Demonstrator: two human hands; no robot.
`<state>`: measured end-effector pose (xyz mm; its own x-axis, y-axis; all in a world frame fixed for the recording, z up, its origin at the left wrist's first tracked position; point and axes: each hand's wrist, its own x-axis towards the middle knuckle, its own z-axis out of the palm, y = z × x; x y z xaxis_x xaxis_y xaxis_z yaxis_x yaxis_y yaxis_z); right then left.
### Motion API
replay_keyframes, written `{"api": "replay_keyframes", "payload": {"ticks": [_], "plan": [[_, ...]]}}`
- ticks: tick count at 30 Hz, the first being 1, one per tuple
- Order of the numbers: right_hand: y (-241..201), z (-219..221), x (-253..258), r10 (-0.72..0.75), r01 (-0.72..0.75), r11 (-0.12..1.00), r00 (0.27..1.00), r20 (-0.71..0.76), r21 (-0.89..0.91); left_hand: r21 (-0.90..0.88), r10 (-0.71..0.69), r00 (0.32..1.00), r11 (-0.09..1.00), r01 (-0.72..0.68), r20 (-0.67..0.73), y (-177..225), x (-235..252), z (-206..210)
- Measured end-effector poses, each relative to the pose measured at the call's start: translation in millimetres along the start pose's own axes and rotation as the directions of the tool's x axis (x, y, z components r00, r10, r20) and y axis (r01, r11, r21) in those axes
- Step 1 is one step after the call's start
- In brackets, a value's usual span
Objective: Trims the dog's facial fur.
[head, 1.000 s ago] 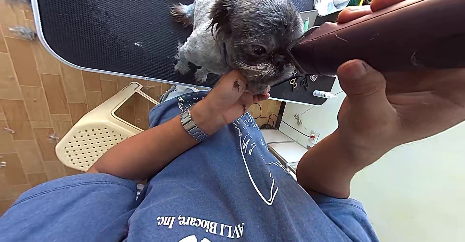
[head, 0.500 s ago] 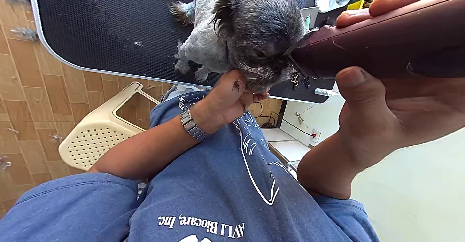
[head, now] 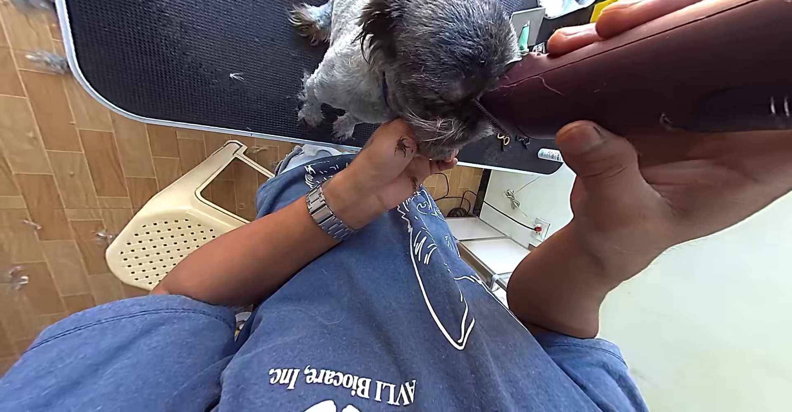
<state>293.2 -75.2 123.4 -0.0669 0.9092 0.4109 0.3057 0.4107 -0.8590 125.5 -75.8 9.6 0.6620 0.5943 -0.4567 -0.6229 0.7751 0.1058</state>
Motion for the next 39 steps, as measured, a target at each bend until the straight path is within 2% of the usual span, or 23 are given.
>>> {"api": "replay_keyframes", "payload": {"ticks": [13, 17, 20, 23, 28, 32, 39], "plan": [[5, -7, 6, 0.058, -0.056, 0.994, 0.998, -0.016, 0.096, 0.006, -0.025, 1.000, 1.000, 0.025, -0.017, 3, 0, 1], [7, -3, 6, 0.042, -0.042, 0.998, 0.999, -0.005, 0.048, 0.017, -0.023, 1.000, 1.000, 0.023, -0.010, 5, 2, 0], [6, -3, 8, 0.054, -0.055, 0.996, 0.998, 0.019, 0.074, -0.002, -0.021, 1.000, 1.000, 0.021, -0.010, 5, 2, 0], [4, -4, 10, 0.055, -0.053, 0.994, 0.998, -0.020, 0.097, 0.002, -0.027, 0.999, 1.000, 0.027, -0.035, 6, 3, 1], [6, 2, 8, 0.035, -0.035, 0.999, 0.999, -0.007, 0.023, 0.004, -0.024, 1.000, 1.000, 0.024, -0.020, 9, 5, -1], [5, 4, 8, 0.048, -0.048, 0.997, 0.999, 0.006, 0.066, 0.020, -0.015, 1.000, 1.000, 0.015, -0.025, 9, 5, -2], [7, 8, 12, -0.015, 0.015, 1.000, 1.000, -0.003, 0.005, 0.001, -0.017, 1.000, 1.000, 0.017, -0.014, 12, 10, -3]]}}
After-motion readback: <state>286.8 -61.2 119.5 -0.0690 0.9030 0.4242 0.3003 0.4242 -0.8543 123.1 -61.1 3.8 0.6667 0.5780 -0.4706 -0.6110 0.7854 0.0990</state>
